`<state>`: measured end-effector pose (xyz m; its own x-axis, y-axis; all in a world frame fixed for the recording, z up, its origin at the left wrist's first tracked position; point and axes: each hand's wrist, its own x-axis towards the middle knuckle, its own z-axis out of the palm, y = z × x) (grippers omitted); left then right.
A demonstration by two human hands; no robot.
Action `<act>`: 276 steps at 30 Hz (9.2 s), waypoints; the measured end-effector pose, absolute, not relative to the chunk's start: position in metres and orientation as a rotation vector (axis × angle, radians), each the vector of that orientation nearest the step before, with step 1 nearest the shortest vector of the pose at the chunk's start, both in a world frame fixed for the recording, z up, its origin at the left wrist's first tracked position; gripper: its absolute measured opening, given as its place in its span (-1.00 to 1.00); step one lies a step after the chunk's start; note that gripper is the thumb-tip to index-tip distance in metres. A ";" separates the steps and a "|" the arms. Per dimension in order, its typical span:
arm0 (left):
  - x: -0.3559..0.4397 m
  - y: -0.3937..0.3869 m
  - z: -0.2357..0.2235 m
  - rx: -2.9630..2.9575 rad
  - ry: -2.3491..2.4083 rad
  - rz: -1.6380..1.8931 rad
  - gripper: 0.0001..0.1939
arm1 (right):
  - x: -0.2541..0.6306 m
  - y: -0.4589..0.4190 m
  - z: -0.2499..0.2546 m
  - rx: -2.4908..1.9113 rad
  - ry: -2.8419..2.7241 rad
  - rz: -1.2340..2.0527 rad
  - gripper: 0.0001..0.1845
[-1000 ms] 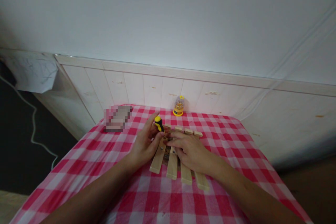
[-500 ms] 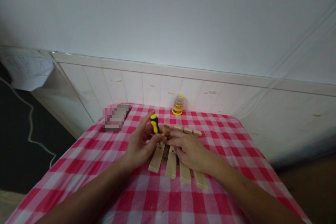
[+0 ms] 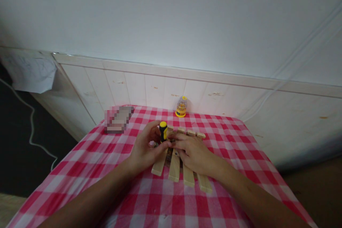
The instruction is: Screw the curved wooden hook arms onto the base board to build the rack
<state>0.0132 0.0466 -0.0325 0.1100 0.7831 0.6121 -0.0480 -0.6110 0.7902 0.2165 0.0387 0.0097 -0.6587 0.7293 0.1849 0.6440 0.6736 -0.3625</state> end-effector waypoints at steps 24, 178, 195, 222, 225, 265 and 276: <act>0.019 0.048 -0.033 1.409 0.632 1.586 -0.50 | 0.218 0.038 0.012 -1.073 -2.557 0.450 -0.51; 0.014 0.054 -0.029 1.694 0.941 1.427 -0.90 | 0.217 0.036 0.015 -1.087 -2.554 0.481 -0.57; 0.013 0.049 -0.031 1.586 0.933 1.672 -0.56 | 0.218 0.036 0.015 -1.091 -2.553 0.465 -0.50; 0.018 0.048 -0.032 1.813 0.791 1.740 -0.33 | 0.216 0.036 0.016 -1.098 -2.542 0.476 -0.55; 0.018 0.048 -0.031 1.849 0.788 1.771 -0.33 | 0.216 0.037 0.015 -1.082 -2.551 0.477 -0.56; 0.022 0.054 -0.031 1.541 0.757 1.725 -0.39 | 0.219 0.039 0.009 -1.067 -2.564 0.457 -0.50; 0.021 0.058 -0.036 1.630 0.804 1.744 -0.40 | 0.216 0.036 0.017 -1.084 -2.575 0.459 -0.55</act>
